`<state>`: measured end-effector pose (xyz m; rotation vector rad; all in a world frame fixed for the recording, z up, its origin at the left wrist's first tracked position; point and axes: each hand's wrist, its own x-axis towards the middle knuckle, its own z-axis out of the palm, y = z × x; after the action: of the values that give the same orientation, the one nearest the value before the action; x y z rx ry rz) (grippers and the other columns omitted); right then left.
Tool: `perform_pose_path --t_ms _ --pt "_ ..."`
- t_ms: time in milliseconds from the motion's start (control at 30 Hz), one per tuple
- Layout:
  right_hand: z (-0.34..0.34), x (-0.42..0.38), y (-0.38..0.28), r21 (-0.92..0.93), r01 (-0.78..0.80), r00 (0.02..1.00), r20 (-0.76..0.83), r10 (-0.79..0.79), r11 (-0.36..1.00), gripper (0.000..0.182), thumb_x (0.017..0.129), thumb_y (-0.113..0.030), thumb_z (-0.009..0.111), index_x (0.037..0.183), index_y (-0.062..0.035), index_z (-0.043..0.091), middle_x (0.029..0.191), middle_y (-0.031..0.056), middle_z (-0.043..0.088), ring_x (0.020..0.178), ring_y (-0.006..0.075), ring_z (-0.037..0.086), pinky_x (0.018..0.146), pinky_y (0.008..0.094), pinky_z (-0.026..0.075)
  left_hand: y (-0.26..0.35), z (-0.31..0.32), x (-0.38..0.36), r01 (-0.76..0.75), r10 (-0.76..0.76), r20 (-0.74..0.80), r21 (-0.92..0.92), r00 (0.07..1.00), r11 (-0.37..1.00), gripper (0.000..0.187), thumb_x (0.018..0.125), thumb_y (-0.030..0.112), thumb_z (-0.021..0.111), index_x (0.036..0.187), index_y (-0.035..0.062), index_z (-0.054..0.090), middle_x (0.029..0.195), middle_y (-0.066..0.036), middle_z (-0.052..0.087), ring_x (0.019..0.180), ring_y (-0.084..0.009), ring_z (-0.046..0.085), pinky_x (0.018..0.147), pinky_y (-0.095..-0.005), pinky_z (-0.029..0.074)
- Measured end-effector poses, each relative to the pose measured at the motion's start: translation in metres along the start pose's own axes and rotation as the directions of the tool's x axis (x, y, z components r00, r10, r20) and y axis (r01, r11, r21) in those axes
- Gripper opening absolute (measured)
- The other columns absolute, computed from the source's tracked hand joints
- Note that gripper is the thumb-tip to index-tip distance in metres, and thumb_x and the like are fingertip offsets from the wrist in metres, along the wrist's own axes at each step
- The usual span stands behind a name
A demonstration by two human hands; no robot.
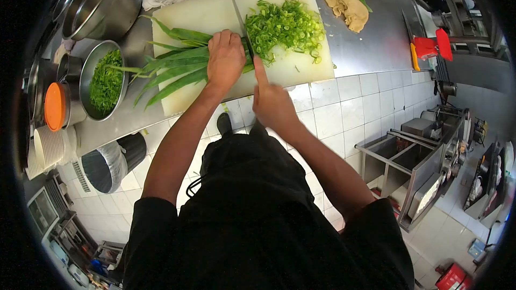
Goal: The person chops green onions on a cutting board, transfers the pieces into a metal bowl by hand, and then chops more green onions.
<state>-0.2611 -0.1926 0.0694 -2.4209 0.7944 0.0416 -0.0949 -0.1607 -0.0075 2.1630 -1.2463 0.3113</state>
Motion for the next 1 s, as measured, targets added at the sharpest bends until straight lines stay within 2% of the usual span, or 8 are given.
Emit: perform_pose_path --t_ms 33,133,233,333,433,633,767,1000 --pt "0.002 0.015 0.003 0.011 0.032 0.999 -0.037 -0.032 0.999 0.072 0.097 -0.01 0.052 0.162 -0.0059 0.021 0.075 0.0291 0.068 0.071 0.049 0.066 0.076 0.0581 0.053 0.0 -0.001 -0.002 0.008 -0.008 0.002 -0.004 1.0 1.0 0.012 0.084 0.01 0.063 0.092 0.0012 0.066 0.097 -0.013 0.058 0.099 -0.0311 0.054 0.089 -0.0438 0.044" --pt "-0.037 0.049 -0.023 0.181 -0.178 0.973 0.179 0.146 0.967 0.072 0.097 -0.01 0.05 0.162 -0.0049 0.02 0.076 0.0288 0.069 0.069 0.0482 0.067 0.077 0.0576 0.055 0.0 -0.002 0.003 0.006 -0.006 -0.002 -0.03 1.0 1.0 0.011 0.085 0.009 0.063 0.093 0.0014 0.066 0.097 -0.013 0.058 0.098 -0.0323 0.055 0.087 -0.0453 0.044" --pt "-0.033 0.052 -0.006 -0.005 0.093 0.995 -0.019 -0.093 0.996 0.072 0.097 -0.011 0.05 0.162 -0.0045 0.02 0.075 0.0292 0.069 0.066 0.0477 0.067 0.077 0.0564 0.057 -0.001 -0.001 0.003 0.013 -0.015 -0.026 -0.058 1.0 0.998 0.01 0.088 0.008 0.063 0.095 0.0017 0.066 0.097 -0.013 0.059 0.096 -0.0344 0.056 0.085 -0.0479 0.044" --pt "-0.071 0.014 -0.04 0.035 -0.174 0.967 0.197 0.164 0.984 0.07 0.1 -0.015 0.052 0.163 -0.0175 0.022 0.087 0.0362 0.068 0.065 0.0468 0.068 0.075 0.0556 0.056 -0.001 0.002 -0.001 0.015 -0.02 -0.06 -0.073 0.998 0.997 0.009 0.088 0.007 0.062 0.093 0.0015 0.065 0.096 -0.014 0.058 0.096 -0.0344 0.055 0.085 -0.0475 0.045" --pt "-0.101 -0.015 -0.083 0.022 -0.386 0.86 0.371 0.351 0.922 0.069 0.1 -0.014 0.051 0.162 -0.0123 0.021 0.079 0.0329 0.067 0.068 0.0468 0.068 0.078 0.0556 0.055 0.001 0.004 0.0 0.025 -0.028 -0.064 -0.047 0.998 0.999 0.008 0.086 0.007 0.062 0.091 0.0011 0.064 0.097 -0.014 0.057 0.097 -0.0335 0.055 0.086 -0.0456 0.044" --pt "-0.03 -0.049 -0.031 -0.071 -0.104 0.985 0.132 0.113 0.992 0.07 0.098 -0.005 0.049 0.162 -0.007 0.021 0.068 0.0264 0.067 0.069 0.0468 0.068 0.076 0.0596 0.053 0.0 0.0 -0.001 0.011 -0.012 -0.024 -0.048 1.0 0.999 0.009 0.087 0.007 0.062 0.093 0.0009 0.064 0.098 -0.014 0.057 0.098 -0.034 0.055 0.087 -0.0462 0.044" --pt "0.009 -0.002 0.005 0.044 0.042 0.997 -0.072 -0.039 0.998 0.079 0.092 -0.009 0.056 0.162 -0.0049 0.021 0.075 0.0323 0.067 0.073 0.0519 0.066 0.076 0.0585 0.054 0.0 -0.001 0.0 0.022 -0.022 -0.008 -0.053 1.0 0.998 0.008 0.089 0.006 0.062 0.095 0.0016 0.064 0.099 -0.015 0.057 0.098 -0.0348 0.055 0.087 -0.0476 0.044" --pt "-0.03 0.078 0.028 0.13 0.039 0.997 0.053 -0.047 0.991 0.078 0.093 -0.014 0.054 0.163 -0.0089 0.02 0.09 0.0304 0.071 0.082 0.0464 0.069 0.08 0.0539 0.056 0.0 0.001 0.0 0.012 -0.012 -0.011 -0.024 1.0 1.0 0.008 0.089 0.007 0.062 0.095 0.0025 0.066 0.099 -0.014 0.058 0.098 -0.0343 0.055 0.087 -0.0472 0.044"
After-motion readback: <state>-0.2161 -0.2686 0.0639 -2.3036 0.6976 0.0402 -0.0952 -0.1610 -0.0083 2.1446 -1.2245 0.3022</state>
